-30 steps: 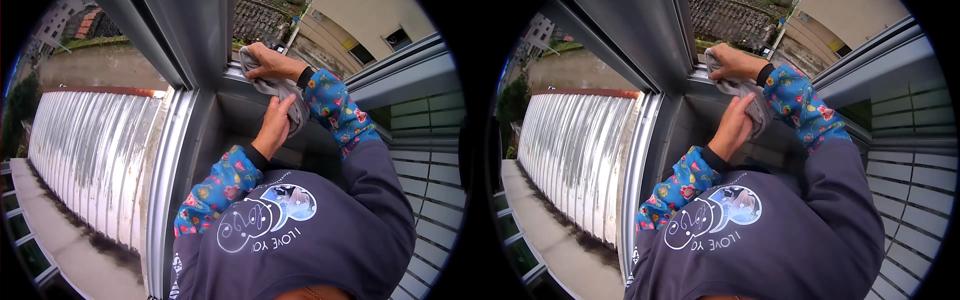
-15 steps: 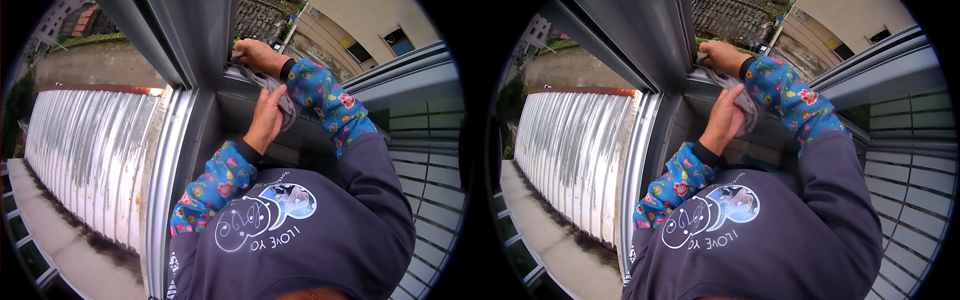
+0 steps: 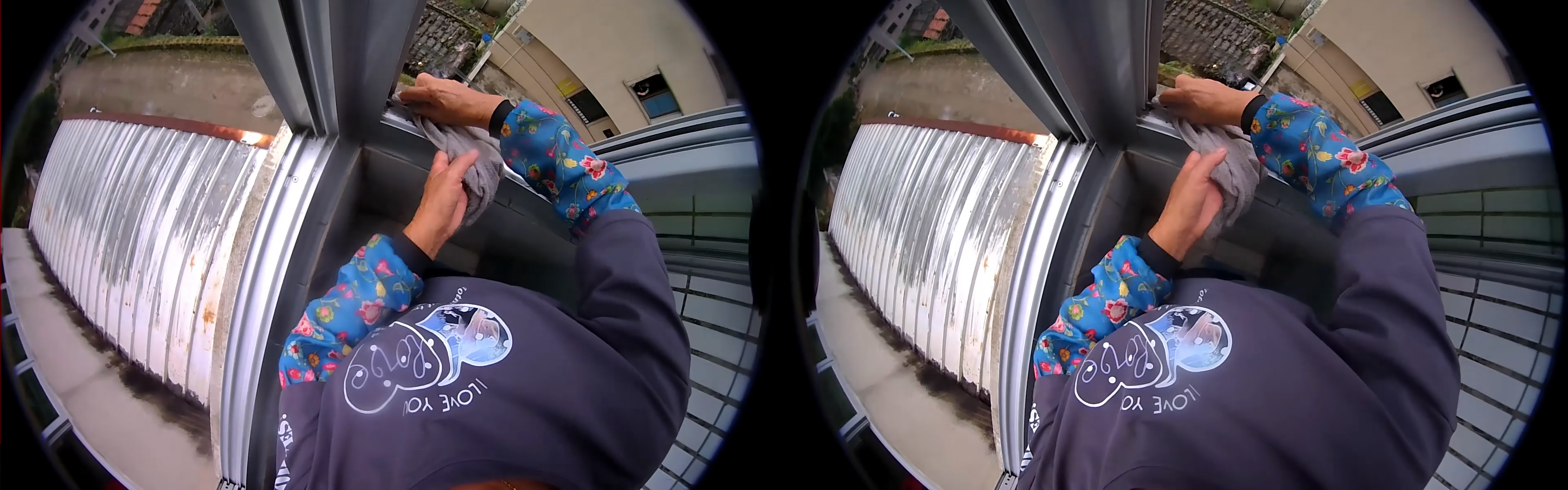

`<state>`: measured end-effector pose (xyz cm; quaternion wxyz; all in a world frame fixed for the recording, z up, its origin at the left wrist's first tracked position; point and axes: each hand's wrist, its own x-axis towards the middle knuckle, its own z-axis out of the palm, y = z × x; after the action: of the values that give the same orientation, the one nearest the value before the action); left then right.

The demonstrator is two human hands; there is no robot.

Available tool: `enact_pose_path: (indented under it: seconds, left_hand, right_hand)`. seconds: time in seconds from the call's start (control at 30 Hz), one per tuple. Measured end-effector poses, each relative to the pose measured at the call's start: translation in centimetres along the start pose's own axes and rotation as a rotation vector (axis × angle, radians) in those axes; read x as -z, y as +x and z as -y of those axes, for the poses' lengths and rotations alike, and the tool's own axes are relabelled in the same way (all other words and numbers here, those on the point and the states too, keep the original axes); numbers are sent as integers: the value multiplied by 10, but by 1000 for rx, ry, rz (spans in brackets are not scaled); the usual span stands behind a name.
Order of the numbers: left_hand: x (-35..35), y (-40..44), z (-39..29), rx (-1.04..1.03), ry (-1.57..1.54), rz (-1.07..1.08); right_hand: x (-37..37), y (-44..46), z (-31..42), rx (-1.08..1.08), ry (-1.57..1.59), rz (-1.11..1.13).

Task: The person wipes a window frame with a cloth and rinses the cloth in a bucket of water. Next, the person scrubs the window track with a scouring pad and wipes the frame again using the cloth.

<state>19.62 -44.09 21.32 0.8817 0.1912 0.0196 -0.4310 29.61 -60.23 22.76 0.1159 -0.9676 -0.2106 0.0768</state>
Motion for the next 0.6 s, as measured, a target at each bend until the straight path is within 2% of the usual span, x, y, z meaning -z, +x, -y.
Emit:
enact_pose_path:
  seconds: [0.17,0.27,0.33,0.53,0.6]
  left_hand:
    - [-5,4,3,-14,53,-25]
    - [-15,-1,9,56,65,-14]
    - [-18,-7,22,124,97,20]
    - [-11,-21,42,244,230,130]
    - [-12,-27,41,282,263,174]
  right_hand:
    - [2,9,10,-87,-94,11]
    - [3,-14,11,-114,-160,-7]
    - [11,-44,19,-252,-128,53]
    - [6,-98,3,-465,-180,128]
    - [32,-108,27,-594,-238,98]
